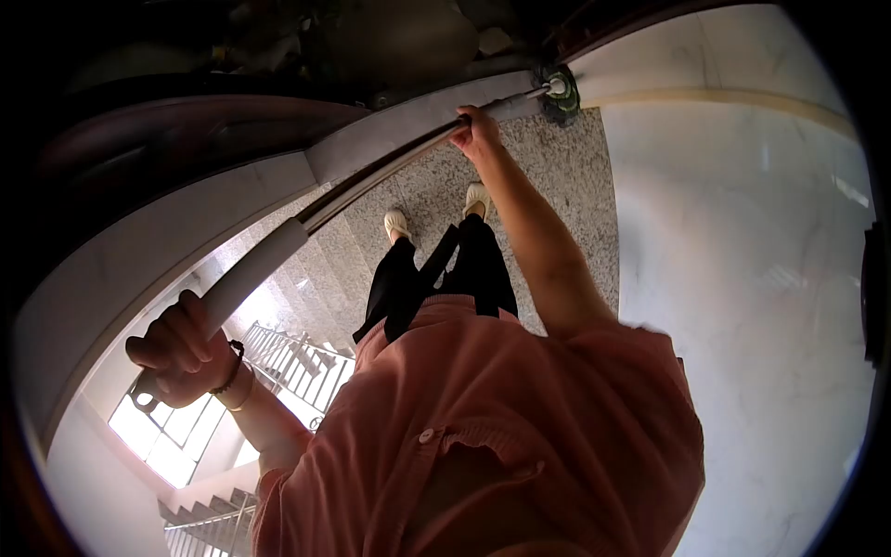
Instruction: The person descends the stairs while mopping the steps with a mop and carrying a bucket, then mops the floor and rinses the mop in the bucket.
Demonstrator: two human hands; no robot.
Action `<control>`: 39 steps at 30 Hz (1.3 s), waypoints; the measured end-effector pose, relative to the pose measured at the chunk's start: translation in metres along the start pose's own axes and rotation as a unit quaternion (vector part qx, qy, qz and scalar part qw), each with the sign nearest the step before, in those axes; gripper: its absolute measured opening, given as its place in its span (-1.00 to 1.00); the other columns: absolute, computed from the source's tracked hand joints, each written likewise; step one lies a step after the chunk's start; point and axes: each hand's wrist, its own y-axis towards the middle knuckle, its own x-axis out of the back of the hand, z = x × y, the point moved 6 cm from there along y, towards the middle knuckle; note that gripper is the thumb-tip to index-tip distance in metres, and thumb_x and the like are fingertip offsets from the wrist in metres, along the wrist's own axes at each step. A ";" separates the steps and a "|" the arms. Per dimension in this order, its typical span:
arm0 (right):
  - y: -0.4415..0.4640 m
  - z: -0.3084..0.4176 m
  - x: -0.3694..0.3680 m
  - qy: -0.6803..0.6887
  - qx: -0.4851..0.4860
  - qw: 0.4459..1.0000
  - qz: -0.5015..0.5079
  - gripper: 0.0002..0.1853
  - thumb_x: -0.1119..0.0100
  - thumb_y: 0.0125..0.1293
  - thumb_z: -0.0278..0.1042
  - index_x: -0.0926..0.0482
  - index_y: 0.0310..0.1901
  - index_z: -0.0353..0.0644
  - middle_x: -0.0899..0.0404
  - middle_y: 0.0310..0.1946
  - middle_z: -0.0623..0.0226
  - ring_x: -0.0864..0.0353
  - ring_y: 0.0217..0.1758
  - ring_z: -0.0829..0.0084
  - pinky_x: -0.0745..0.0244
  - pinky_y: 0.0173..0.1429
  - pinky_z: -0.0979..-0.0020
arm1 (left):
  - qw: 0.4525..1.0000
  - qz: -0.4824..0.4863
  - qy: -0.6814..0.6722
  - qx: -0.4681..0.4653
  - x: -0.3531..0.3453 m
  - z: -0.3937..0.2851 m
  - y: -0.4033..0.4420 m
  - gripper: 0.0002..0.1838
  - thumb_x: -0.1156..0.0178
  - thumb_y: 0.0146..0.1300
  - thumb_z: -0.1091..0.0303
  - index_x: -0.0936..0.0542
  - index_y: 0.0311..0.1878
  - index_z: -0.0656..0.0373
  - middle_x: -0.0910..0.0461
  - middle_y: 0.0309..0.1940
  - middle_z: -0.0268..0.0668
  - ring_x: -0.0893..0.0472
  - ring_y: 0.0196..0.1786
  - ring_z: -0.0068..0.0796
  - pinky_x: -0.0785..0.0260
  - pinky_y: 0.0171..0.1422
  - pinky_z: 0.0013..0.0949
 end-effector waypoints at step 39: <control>-0.143 -0.450 -0.144 -0.172 -0.178 0.965 0.085 -0.85 0.03 0.04 -0.40 -0.34 -0.61 -0.20 -0.34 -0.80 0.31 -0.39 -0.80 0.43 -0.43 -0.70 0.40 | 0.939 0.053 0.329 -0.087 0.127 -0.332 -0.155 -0.62 0.02 0.03 -0.13 -0.45 -0.16 -0.15 -0.43 -0.65 -0.78 -0.40 -0.55 -0.96 -0.12 -0.25 -0.62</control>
